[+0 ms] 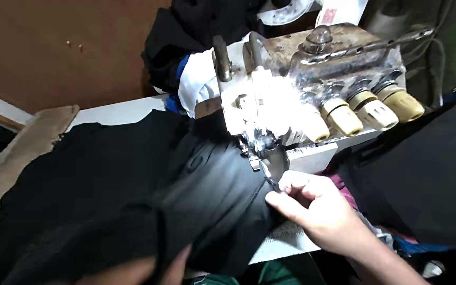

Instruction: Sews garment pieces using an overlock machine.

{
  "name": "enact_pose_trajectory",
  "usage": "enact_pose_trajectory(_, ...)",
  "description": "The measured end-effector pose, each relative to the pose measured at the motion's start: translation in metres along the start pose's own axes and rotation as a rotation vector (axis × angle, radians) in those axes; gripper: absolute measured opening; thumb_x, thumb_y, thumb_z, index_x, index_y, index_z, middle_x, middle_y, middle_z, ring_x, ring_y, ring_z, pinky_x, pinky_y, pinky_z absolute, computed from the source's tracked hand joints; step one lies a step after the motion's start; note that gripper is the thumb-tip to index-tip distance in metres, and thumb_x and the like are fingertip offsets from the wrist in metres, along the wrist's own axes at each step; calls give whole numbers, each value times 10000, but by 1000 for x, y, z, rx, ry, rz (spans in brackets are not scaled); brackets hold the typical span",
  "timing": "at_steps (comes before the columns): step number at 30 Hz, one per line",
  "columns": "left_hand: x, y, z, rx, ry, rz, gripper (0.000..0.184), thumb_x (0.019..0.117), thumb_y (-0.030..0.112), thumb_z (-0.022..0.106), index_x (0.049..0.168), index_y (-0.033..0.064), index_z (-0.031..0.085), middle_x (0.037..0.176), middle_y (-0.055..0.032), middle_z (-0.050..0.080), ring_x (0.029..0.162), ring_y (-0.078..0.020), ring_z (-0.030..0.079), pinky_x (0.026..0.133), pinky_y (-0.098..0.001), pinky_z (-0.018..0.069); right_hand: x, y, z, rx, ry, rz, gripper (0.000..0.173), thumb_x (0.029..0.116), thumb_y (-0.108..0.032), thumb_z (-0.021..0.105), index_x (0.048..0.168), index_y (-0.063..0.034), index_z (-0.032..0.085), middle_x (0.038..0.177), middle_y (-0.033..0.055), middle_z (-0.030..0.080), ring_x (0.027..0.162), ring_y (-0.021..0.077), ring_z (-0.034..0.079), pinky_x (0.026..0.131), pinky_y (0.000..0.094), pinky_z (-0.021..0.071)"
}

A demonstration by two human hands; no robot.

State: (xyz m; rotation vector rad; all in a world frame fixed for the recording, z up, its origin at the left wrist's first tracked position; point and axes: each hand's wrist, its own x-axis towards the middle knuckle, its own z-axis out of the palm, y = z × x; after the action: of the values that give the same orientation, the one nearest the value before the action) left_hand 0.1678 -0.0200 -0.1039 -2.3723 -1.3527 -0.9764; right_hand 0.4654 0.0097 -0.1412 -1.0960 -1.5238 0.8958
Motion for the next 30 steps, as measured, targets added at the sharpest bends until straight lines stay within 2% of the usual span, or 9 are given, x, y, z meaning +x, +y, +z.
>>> enact_pose_trajectory(4, 57, -45, 25, -217, -103, -216, 484, 994, 452, 627, 1318, 99, 560, 1129, -65, 693, 1033, -139, 681, 875, -392, 572, -3, -2, 5, 331, 6, 250, 253, 1014, -259, 641, 823, -98, 603, 606, 36, 494, 512, 80, 470, 473, 209, 391)
enact_pose_trajectory(8, 10, 0, 12, -274, -147, -349, 347, 1039, 341, 604, 949, 14, 676, 751, -70, 673, 637, -119, 651, 558, -330, 554, -29, -5, 2, 697, -47, 379, 293, 1100, -225, 468, 1106, -18, 676, 962, 159, 705, 829, 200, 720, 738, 354, 631)
enact_pose_trajectory(10, -11, 24, 32, -389, -342, -529, 512, 1013, 497, 583, 1110, 13, 719, 863, -76, 729, 774, -186, 705, 701, -445, 598, -36, -8, 0, 793, -66, 410, 290, 1093, -221, 484, 1136, -15, 684, 967, 159, 716, 812, 201, 732, 750, 360, 639)
enact_pose_trajectory(11, -18, 30, 49, -471, -288, -598, 512, 982, 513, 616, 1129, 31, 704, 894, -39, 714, 818, -148, 687, 746, -390, 592, -39, -10, -1, 800, -77, 412, 240, 1066, -198, 550, 1118, -12, 691, 950, 162, 725, 794, 199, 736, 753, 354, 639)
enact_pose_trajectory(12, -19, 34, 63, -628, -157, -669, 398, 976, 423, 652, 1104, 48, 681, 898, -1, 704, 819, -89, 681, 734, -288, 592, -41, -10, 0, 794, -83, 405, 171, 1024, -149, 620, 1086, -5, 688, 917, 161, 724, 768, 195, 731, 752, 347, 636)
enact_pose_trajectory(14, -9, 47, 66, -1252, 28, -913, 304, 1077, 169, 488, 1289, -32, 572, 1140, -136, 692, 1046, -212, 695, 911, -391, 605, -46, -11, 1, 761, -52, 388, 98, 954, -82, 708, 993, 3, 677, 839, 140, 704, 718, 177, 712, 723, 324, 627)
enact_pose_trajectory(17, 0, 68, 51, -1768, 7, -1194, 484, 1103, 414, 381, 1408, 64, 517, 1287, -166, 660, 1180, -292, 666, 991, -534, 560, -53, -17, 3, 672, -4, 365, 112, 946, -51, 707, 1007, 17, 642, 773, 139, 694, 684, 204, 716, 705, 345, 634)
enact_pose_trajectory(23, 24, 63, 39, -1135, 221, -783, 268, 1099, 226, 465, 1215, 51, 632, 1005, -88, 728, 867, -192, 739, 741, -375, 650, -60, -31, 7, 397, -111, 172, 159, 1047, -85, 568, 1140, 29, 627, 856, 126, 738, 735, 229, 746, 688, 359, 657)
enact_pose_trajectory(30, 43, 35, 47, -802, 124, -534, 196, 1062, 231, 538, 1061, 101, 684, 836, 56, 713, 732, -48, 699, 650, -231, 611, -37, -5, 8, 170, -13, 280, 229, 975, -278, 707, 830, -101, 698, 667, -15, 627, 553, 64, 581, 495, 215, 490)
